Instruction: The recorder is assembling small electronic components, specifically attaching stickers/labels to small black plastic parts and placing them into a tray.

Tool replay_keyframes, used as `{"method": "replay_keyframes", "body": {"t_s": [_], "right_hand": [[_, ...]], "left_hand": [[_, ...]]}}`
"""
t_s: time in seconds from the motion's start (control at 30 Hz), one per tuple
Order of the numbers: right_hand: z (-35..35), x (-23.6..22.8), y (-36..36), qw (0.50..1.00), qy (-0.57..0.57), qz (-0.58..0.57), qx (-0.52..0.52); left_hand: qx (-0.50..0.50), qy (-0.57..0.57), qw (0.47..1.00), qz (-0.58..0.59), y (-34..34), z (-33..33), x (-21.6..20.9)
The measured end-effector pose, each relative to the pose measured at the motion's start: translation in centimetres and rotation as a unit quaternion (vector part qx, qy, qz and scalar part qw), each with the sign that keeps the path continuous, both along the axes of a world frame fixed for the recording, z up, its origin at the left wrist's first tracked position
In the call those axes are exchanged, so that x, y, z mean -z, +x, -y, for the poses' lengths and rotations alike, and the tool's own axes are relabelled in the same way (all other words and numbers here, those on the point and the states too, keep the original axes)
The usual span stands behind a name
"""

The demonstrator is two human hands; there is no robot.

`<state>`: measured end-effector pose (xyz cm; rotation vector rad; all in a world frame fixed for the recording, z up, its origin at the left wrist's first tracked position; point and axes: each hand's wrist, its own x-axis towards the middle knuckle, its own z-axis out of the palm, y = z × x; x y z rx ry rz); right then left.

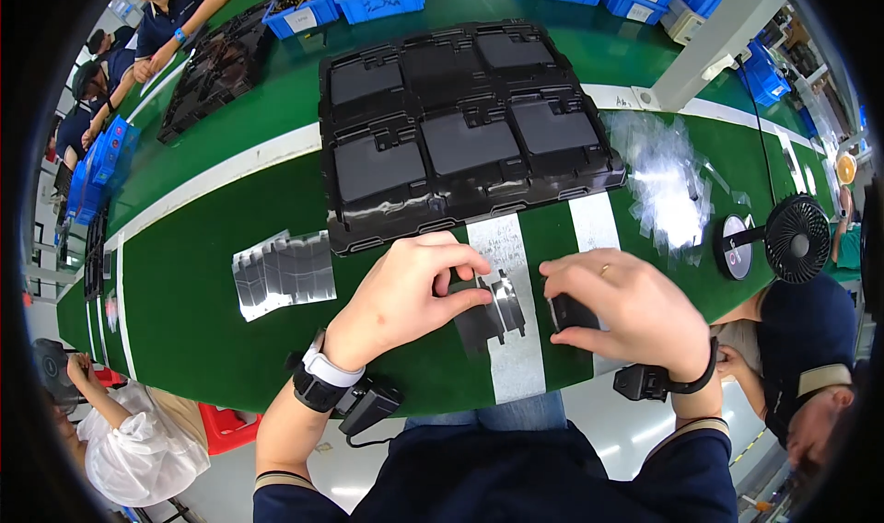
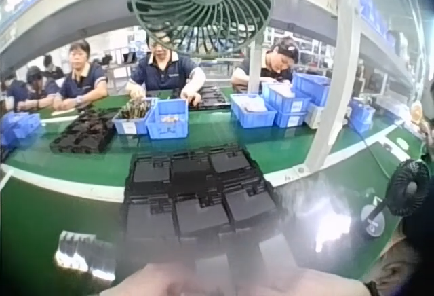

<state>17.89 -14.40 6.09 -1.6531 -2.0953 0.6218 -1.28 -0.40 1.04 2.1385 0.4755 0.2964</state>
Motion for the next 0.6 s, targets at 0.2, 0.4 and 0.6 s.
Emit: {"method": "replay_keyframes", "body": {"t_s": [0.2,0.4,0.6], "right_hand": [[1.9,2.8,0.6,0.999,-0.012,0.014,-0.033],[2.8,4.1,1.3,0.998,-0.014,0.004,-0.064],[2.8,5.0,0.1,0.997,0.030,-0.044,-0.050]], "left_hand": [[0.008,0.042,0.999,-0.022,-0.1,0.6,-0.2],[0.014,0.013,0.999,-0.028,0.0,0.9,0.1],[0.012,0.012,0.999,-0.044,0.1,0.9,0.1]]}}
